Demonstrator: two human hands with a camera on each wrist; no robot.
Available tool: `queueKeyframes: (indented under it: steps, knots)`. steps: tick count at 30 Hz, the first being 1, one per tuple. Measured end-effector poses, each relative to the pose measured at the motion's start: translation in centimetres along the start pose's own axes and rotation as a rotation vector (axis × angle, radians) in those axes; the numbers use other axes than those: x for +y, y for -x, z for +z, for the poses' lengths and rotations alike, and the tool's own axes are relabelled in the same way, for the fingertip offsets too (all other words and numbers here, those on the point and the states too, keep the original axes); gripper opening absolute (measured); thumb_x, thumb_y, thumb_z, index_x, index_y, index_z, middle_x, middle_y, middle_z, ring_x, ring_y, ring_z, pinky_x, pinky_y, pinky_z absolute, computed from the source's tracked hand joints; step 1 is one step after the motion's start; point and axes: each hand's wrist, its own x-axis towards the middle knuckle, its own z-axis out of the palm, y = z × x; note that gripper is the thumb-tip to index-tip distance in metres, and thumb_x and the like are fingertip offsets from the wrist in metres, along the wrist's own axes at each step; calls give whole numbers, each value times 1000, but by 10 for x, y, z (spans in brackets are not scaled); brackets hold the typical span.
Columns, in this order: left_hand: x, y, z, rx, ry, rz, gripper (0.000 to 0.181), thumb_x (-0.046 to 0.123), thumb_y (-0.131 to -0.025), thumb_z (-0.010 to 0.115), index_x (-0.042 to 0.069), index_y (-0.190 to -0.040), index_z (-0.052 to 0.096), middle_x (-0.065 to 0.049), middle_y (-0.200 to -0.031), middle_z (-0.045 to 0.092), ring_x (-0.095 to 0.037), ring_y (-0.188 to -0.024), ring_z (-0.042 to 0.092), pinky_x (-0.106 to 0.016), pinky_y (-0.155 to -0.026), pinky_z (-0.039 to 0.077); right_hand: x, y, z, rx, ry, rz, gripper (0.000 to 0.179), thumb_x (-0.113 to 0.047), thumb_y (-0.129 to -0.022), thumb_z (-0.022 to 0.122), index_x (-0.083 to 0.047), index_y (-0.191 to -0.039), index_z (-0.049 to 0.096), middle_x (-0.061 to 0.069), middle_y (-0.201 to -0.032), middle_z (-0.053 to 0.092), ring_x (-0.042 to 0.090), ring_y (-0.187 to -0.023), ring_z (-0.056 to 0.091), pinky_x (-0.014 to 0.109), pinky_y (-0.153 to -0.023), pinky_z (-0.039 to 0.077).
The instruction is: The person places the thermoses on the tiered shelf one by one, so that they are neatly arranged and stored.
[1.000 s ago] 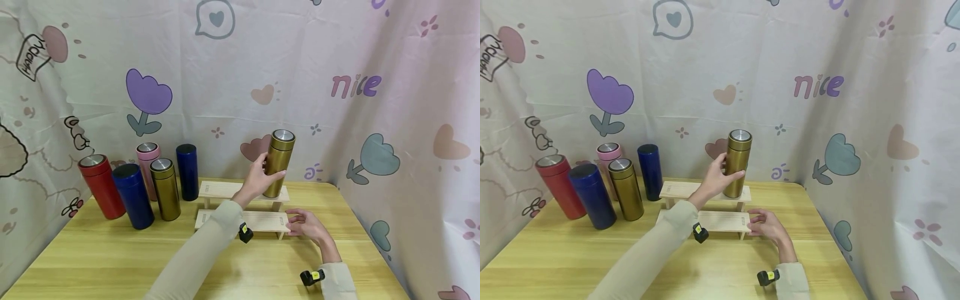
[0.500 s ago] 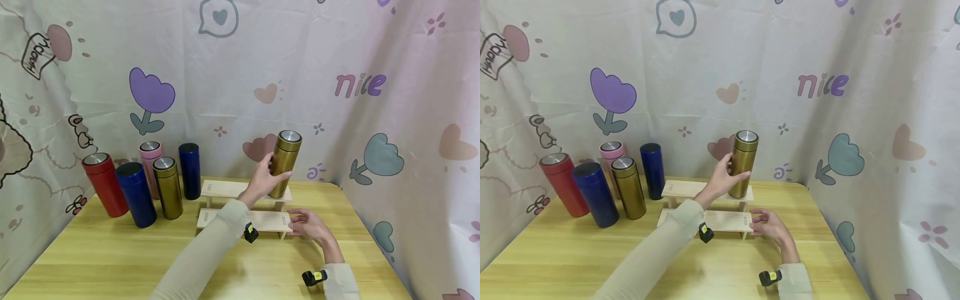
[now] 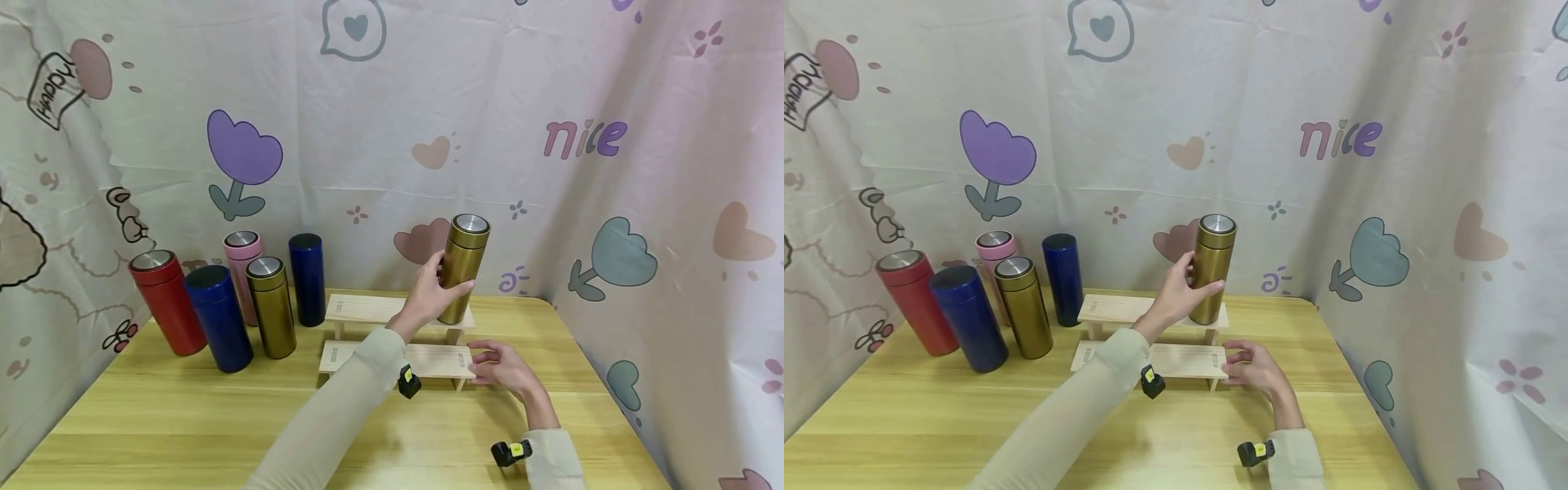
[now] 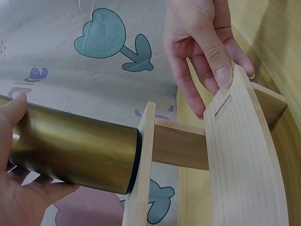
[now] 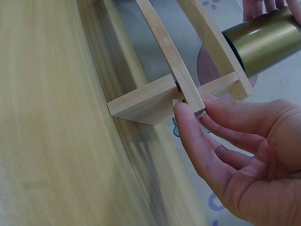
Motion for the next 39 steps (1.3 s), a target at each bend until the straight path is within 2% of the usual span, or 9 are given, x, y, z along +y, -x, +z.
queueKeyframes:
  steps: [15,28,34,39]
  knots:
    - [-2,-1,1,-30,6,-5,75,34,-93,78,18,-154,38,-8,-144,58,-26,-128,61,-48,-110,52,-2,-1,0,-7,3,0,58,-1,-96,67,10,-148,43,25,-118,58,21,-89,69,39,-85,65]
    - [-5,-1,1,-43,-43,-11,77,29,-94,77,18,-157,35,-8,-149,53,-28,-134,59,-48,-112,51,0,1,-1,-8,-2,1,60,-2,-95,69,10,-148,43,24,-117,59,21,-89,69,37,-83,65]
    - [-5,0,-5,-69,-77,11,80,29,-92,80,18,-157,34,-8,-147,53,-28,-132,59,-46,-111,51,1,1,0,-13,-3,2,60,-1,-95,69,11,-148,43,25,-117,59,21,-89,70,37,-84,65]
    - [-4,0,-18,-77,-83,36,90,27,-89,82,14,-160,30,-12,-156,48,-34,-140,53,-51,-115,47,0,2,1,-14,-7,2,60,0,-95,69,11,-148,43,24,-116,59,20,-89,69,36,-83,65]
